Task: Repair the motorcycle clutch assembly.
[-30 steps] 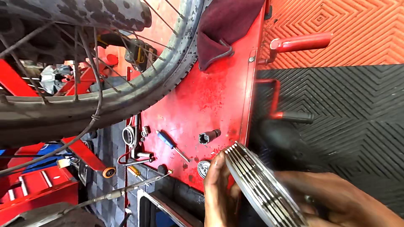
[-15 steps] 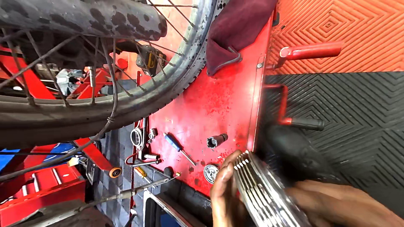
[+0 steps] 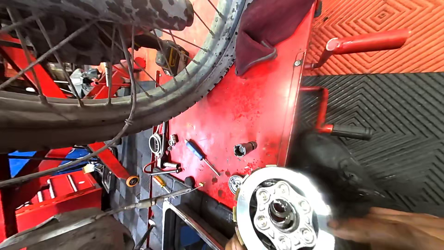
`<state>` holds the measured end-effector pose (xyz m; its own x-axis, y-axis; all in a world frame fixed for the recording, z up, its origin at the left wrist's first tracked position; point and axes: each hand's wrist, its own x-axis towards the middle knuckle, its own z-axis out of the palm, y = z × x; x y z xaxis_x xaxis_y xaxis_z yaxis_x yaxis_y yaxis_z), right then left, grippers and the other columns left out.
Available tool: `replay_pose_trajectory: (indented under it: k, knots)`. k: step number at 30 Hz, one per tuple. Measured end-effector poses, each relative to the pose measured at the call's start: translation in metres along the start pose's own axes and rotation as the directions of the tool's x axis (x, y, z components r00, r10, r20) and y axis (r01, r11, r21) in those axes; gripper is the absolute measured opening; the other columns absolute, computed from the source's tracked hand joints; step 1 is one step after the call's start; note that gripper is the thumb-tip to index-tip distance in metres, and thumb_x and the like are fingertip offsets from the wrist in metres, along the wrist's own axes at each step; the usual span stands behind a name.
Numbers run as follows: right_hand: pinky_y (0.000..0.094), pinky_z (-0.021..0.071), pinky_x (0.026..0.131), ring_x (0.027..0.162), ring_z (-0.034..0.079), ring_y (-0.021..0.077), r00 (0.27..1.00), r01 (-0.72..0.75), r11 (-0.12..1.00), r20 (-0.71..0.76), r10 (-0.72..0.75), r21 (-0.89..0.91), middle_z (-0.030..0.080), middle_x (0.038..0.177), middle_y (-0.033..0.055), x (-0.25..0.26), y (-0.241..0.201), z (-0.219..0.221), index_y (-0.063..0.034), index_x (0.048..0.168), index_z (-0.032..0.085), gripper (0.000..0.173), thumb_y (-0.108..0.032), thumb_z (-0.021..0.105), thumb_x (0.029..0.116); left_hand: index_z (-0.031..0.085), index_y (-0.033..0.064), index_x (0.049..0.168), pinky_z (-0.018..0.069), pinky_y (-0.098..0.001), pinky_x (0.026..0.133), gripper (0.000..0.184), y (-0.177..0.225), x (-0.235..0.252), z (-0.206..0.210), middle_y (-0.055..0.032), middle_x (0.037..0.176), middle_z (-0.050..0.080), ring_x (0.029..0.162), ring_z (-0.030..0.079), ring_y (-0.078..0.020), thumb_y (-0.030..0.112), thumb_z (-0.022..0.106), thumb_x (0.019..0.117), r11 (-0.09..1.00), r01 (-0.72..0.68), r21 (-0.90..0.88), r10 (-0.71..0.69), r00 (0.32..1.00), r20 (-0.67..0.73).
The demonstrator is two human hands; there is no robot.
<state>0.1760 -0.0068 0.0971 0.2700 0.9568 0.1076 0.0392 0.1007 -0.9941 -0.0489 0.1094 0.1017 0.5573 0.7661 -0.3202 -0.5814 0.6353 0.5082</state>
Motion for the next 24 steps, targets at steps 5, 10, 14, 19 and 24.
replay_pose_trajectory:
  k: [5,10,14,19,24]
  knots:
    - [0.0387,0.0485,0.063,0.062,0.056,0.0226,1.0,-0.018,1.0,0.013,0.018,0.001,0.063,0.071,0.015,0.002,0.001,0.001,-0.0005,0.124,0.071,0.042,-0.028,0.076,0.0932,0.076,0.0099,0.108,0.0552,-0.0362,0.099,0.034,0.002,0.004,0.009,-0.0036,0.109,0.076,0.11,0.07,-0.0155,0.037,0.062,0.0937,0.999,-0.013,-0.037,0.013,1.0,0.013]
    - [0.0394,0.05,0.067,0.066,0.06,0.0241,0.998,0.03,0.999,0.06,-0.029,-0.012,0.066,0.075,0.0152,0.006,-0.001,0.002,-0.0026,0.124,0.071,0.038,-0.026,0.073,0.0952,0.075,0.0084,0.111,0.0517,-0.0296,0.103,0.029,0.012,0.003,0.005,-0.0018,0.111,0.076,0.112,0.069,-0.0097,0.026,0.057,0.0969,1.0,-0.003,0.012,0.001,0.99,0.141]
    - [0.0437,0.0478,0.063,0.065,0.061,0.0271,0.989,0.076,0.991,0.134,-0.06,-0.114,0.068,0.075,0.0148,0.007,-0.003,0.003,-0.0075,0.132,0.069,0.044,-0.035,0.069,0.0977,0.075,0.0098,0.116,0.0522,-0.0312,0.103,0.036,0.004,-0.006,-0.003,-0.0025,0.113,0.075,0.114,0.069,-0.0121,0.034,0.058,0.0954,1.0,0.002,0.005,-0.003,0.995,0.103]
    - [0.0459,0.0449,0.058,0.06,0.059,0.0295,0.972,0.103,0.922,0.234,-0.014,-0.374,0.066,0.073,0.0129,0.013,-0.016,0.004,-0.0102,0.145,0.06,0.057,-0.048,0.058,0.1019,0.073,0.0107,0.123,0.0485,-0.0267,0.106,0.036,0.006,-0.001,0.006,-0.0008,0.12,0.074,0.121,0.065,-0.0089,0.032,0.058,0.0973,0.996,0.079,0.039,-0.086,0.968,0.236]
    - [0.0453,0.0446,0.057,0.06,0.059,0.0299,0.955,0.101,0.89,0.295,0.038,-0.444,0.067,0.074,0.0118,0.015,-0.022,0.007,-0.0116,0.145,0.06,0.057,-0.051,0.052,0.1046,0.072,0.0061,0.117,0.0524,-0.0371,0.102,0.036,0.001,0.0,0.008,-0.0078,0.119,0.073,0.117,0.067,-0.0183,0.029,0.061,0.0922,0.991,0.135,-0.021,-0.128,0.971,0.203]
